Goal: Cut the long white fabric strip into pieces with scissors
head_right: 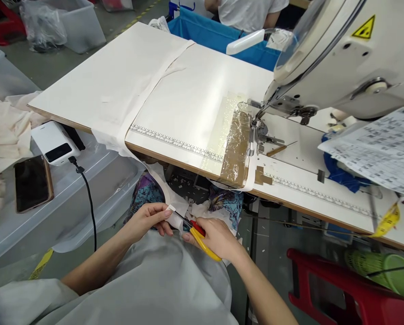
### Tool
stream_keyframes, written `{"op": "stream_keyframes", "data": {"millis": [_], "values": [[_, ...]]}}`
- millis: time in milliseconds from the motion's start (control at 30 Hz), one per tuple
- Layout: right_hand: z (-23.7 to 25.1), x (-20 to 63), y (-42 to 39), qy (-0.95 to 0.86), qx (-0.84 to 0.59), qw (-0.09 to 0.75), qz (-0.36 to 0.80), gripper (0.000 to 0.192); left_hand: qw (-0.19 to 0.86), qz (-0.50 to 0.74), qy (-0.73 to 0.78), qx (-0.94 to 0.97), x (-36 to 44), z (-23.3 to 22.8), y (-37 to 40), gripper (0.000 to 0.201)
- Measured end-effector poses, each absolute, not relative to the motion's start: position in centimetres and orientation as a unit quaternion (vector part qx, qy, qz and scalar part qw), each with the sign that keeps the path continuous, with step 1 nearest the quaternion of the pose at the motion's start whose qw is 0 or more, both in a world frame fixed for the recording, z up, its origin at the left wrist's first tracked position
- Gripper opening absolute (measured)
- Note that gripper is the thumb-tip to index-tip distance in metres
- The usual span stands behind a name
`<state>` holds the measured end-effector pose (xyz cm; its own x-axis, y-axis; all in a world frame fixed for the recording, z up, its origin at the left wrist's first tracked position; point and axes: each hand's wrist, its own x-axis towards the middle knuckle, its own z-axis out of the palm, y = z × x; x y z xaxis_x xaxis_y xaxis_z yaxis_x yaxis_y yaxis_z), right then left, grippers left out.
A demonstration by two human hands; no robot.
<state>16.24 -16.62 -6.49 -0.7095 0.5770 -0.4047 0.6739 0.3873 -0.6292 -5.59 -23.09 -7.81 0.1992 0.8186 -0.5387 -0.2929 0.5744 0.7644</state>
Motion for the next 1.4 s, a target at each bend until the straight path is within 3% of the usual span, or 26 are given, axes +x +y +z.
{"op": "stream_keyframes", "data": {"millis": [467, 667, 767, 933, 1000, 1133, 1233, 1300, 1400], "values": [[-6.4, 15.7, -16.6, 0.864, 0.378, 0.053, -0.328, 0.047, 0.747, 0.376, 0.486, 0.254, -5.6, -8.0, -23.4, 0.04], [-7.0, 15.7, -16.7, 0.841, 0.399, 0.039, -0.362, 0.05, 0.745, 0.366, 0.492, 0.261, -5.7, -7.9, -23.2, 0.042], [-7.2, 15.6, -16.9, 0.813, 0.4, -0.001, -0.423, 0.046, 0.745, 0.356, 0.494, 0.271, -4.7, -8.2, -23.5, 0.044], [-7.0, 14.6, -17.4, 0.725, 0.397, -0.138, -0.545, 0.03, 0.761, 0.293, 0.46, 0.351, -2.8, -7.5, -22.6, 0.045], [-7.1, 14.9, -17.7, 0.716, 0.414, -0.173, -0.534, 0.028, 0.685, 0.266, 0.502, 0.456, -4.0, -6.0, -20.8, 0.037], [-7.9, 17.2, -18.5, 0.7, 0.437, -0.197, -0.529, 0.03, 0.363, 0.294, 0.65, 0.599, -10.1, -1.4, -15.1, 0.023], [-9.0, 18.9, -19.3, 0.688, 0.465, -0.207, -0.517, 0.033, 0.129, 0.254, 0.75, 0.598, -15.2, 1.3, -10.9, 0.03], [-9.7, 19.2, -19.8, 0.687, 0.479, -0.21, -0.504, 0.034, 0.041, 0.151, 0.78, 0.606, -17.4, 2.1, -8.9, 0.037], [-10.3, 18.5, -20.3, 0.699, 0.469, -0.207, -0.498, 0.029, 0.011, 0.013, 0.794, 0.607, -18.6, 2.2, -6.8, 0.031]]}}
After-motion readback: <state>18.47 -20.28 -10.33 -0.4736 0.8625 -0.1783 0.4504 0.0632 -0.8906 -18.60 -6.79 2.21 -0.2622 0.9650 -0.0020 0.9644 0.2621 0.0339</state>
